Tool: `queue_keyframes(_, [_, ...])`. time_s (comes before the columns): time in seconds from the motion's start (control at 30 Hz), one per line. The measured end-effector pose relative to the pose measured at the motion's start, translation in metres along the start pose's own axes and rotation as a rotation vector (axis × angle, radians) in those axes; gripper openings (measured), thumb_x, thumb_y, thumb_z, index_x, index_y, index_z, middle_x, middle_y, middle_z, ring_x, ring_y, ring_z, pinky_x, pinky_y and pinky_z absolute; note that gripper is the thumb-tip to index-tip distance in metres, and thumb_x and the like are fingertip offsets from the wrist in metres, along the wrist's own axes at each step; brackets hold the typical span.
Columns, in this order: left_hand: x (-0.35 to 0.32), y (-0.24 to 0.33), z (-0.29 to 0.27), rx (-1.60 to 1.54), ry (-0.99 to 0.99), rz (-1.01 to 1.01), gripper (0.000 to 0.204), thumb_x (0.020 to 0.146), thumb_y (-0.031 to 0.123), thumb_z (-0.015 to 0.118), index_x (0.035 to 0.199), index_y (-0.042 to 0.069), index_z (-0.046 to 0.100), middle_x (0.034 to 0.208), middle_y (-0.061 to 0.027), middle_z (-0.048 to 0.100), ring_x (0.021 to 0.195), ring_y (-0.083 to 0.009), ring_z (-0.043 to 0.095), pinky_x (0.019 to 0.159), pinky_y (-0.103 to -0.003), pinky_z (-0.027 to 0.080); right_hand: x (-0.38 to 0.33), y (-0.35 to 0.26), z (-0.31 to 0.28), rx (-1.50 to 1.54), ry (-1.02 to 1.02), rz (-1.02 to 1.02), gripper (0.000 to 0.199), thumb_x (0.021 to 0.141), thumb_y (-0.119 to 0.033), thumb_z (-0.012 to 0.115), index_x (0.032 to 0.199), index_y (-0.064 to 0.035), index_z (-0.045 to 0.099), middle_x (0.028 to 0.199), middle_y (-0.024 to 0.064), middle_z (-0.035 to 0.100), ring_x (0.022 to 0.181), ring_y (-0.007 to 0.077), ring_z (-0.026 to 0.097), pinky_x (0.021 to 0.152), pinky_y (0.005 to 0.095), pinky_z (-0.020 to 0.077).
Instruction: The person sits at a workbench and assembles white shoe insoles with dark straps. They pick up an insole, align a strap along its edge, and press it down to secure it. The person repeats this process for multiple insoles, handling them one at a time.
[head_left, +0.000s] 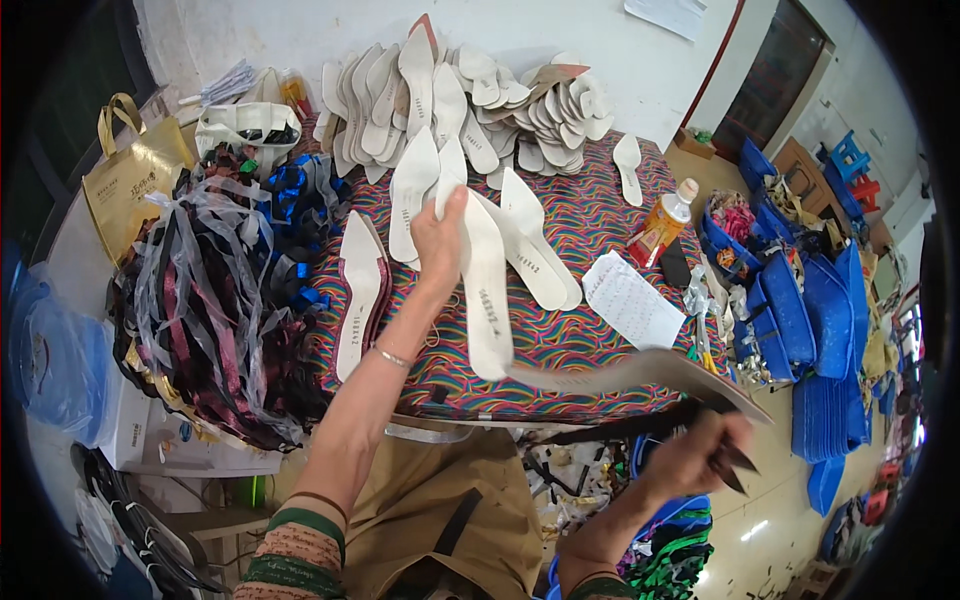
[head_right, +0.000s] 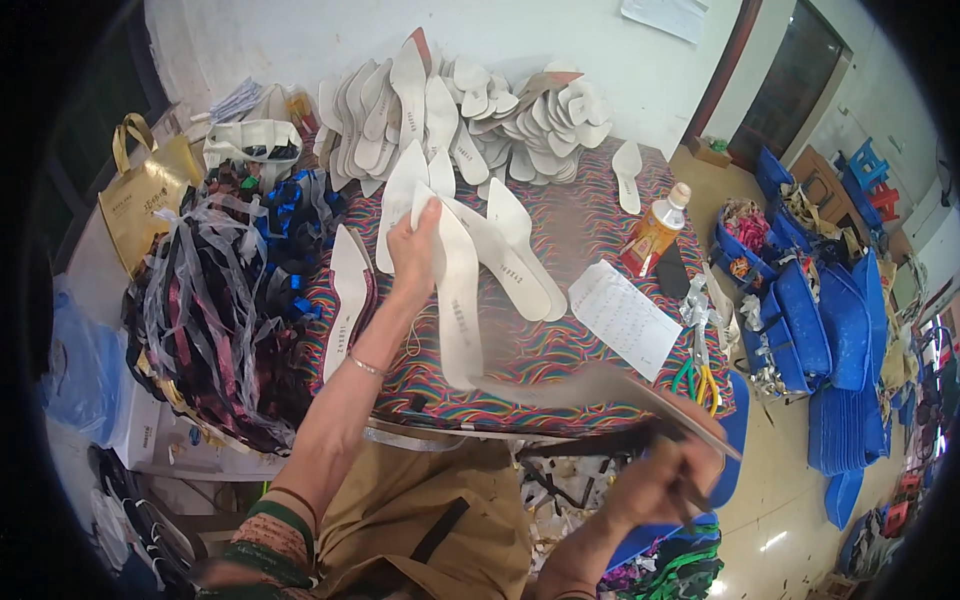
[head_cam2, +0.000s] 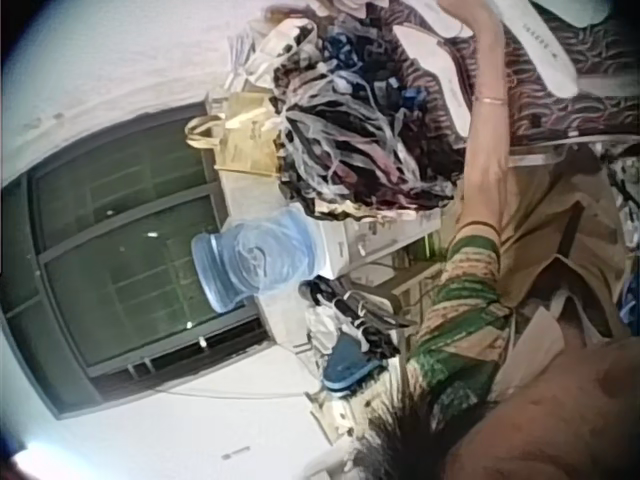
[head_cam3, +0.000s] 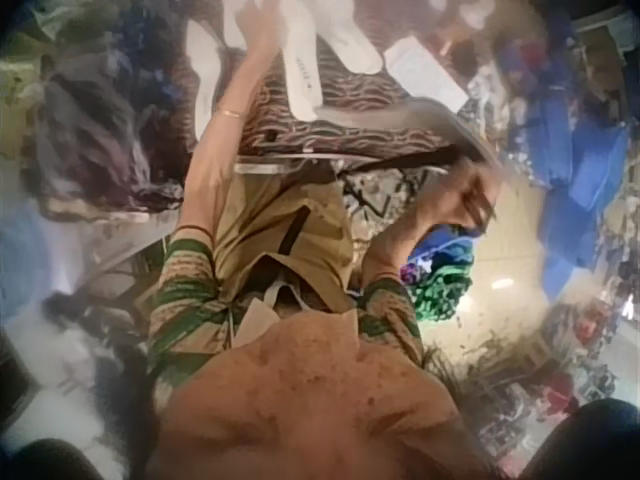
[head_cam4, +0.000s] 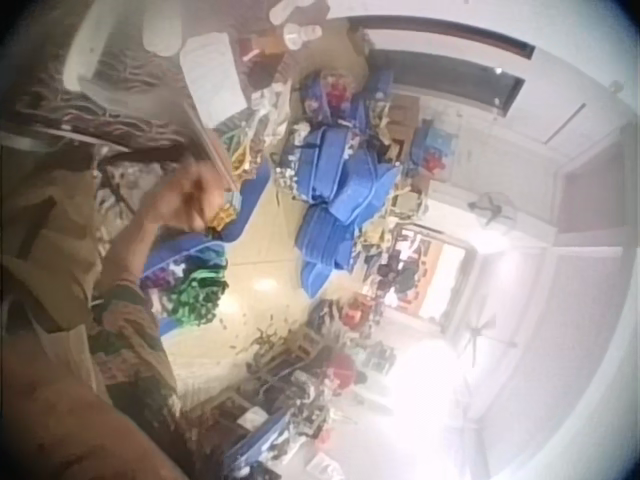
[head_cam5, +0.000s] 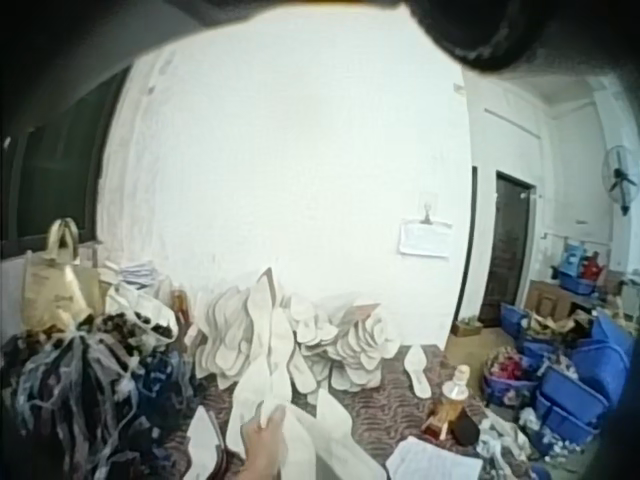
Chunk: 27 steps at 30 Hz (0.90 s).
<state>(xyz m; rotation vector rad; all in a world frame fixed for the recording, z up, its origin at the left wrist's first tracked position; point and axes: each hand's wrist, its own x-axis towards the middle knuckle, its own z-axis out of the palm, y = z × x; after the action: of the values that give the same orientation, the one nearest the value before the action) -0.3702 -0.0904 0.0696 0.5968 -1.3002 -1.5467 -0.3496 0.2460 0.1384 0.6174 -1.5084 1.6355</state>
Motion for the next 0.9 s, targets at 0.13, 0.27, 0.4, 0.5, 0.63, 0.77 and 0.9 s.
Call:
queue_keyframes(0.13, [0.013, -0.008, -0.01, 0.001, -0.04, -0.047, 0.032, 0.088, 0.03, 0.069, 0.088, -0.002, 0.064, 0.075, -0.0011, 0.061, 0.066, -0.008, 0.052, 0.06, -0.027, 0.044, 0.019, -0.014, -0.013, 0.037, 0.124, 0.077, 0.005, 0.086, -0.002, 0.055, 0.089, 0.0019, 0.057, 0.085, 0.0188, 0.064, 0.065, 0.0173, 0.059, 0.055, 0.0264, 0.0497])
queue_keyframes(0.27, [0.007, -0.02, 0.006, 0.3, -0.178, 0.138, 0.052, 0.084, 0.03, 0.073, 0.117, -0.004, 0.051, 0.098, -0.0092, 0.057, 0.088, -0.0158, 0.055, 0.077, -0.031, 0.046, 0.004, -0.009, -0.002, 0.104, -0.142, 0.289, 0.01, 0.087, 0.001, 0.057, 0.095, 0.0009, 0.063, 0.08, 0.0078, 0.063, 0.068, 0.0108, 0.057, 0.06, 0.023, 0.0462])
queue_keyframes(0.4, [-0.045, 0.024, 0.018, 0.292, -0.569, 0.097, 0.061, 0.085, 0.024, 0.072, 0.134, 0.0, 0.044, 0.111, -0.0083, 0.058, 0.101, -0.0163, 0.057, 0.089, -0.032, 0.046, -0.008, 0.008, 0.013, 0.097, -0.252, 0.358, 0.017, 0.08, 0.013, 0.062, 0.093, 0.0021, 0.061, 0.092, 0.0078, 0.063, 0.074, 0.0097, 0.057, 0.064, 0.0208, 0.0456])
queue_keyframes(0.5, [-0.096, 0.062, -0.008, 0.07, -1.242, -0.308, 0.059, 0.087, 0.019, 0.07, 0.135, 0.0, 0.043, 0.115, -0.0077, 0.057, 0.098, -0.0145, 0.057, 0.08, -0.029, 0.049, -0.012, 0.005, 0.032, 0.209, -0.352, 0.45, 0.011, 0.082, 0.01, 0.064, 0.09, 0.0024, 0.062, 0.087, 0.0023, 0.059, 0.071, 0.006, 0.053, 0.063, 0.0181, 0.0408])
queue_keyframes(0.63, [-0.14, 0.064, -0.026, 0.155, -1.083, -0.522, 0.033, 0.087, 0.018, 0.07, 0.113, -0.001, 0.063, 0.086, -0.0032, 0.067, 0.077, -0.0083, 0.062, 0.068, -0.024, 0.051, -0.028, 0.013, 0.042, 0.221, -0.607, 0.444, 0.015, 0.082, 0.009, 0.063, 0.094, 0.0019, 0.061, 0.09, 0.0069, 0.065, 0.074, 0.0057, 0.055, 0.062, 0.0175, 0.0413])
queue_keyframes(0.77, [-0.157, 0.06, -0.044, -0.067, -0.734, -0.71, 0.024, 0.087, 0.015, 0.068, 0.103, -0.002, 0.067, 0.083, -0.0052, 0.069, 0.068, -0.0092, 0.064, 0.059, -0.024, 0.051, -0.031, 0.018, 0.034, 0.219, -0.542, 0.399, 0.02, 0.082, 0.01, 0.062, 0.1, 0.0022, 0.061, 0.108, 0.0143, 0.069, 0.078, 0.0067, 0.059, 0.059, 0.0181, 0.043])
queue_keyframes(0.9, [-0.17, 0.06, -0.054, -0.264, -0.47, -0.82, 0.021, 0.087, 0.014, 0.067, 0.102, -0.002, 0.067, 0.086, -0.0071, 0.07, 0.067, -0.0106, 0.065, 0.056, -0.024, 0.051, -0.052, 0.019, 0.014, 0.131, -0.54, 0.673, 0.012, 0.084, 0.006, 0.065, 0.095, 0.0003, 0.063, 0.081, 0.0002, 0.065, 0.065, 0.0021, 0.054, 0.057, 0.017, 0.041])
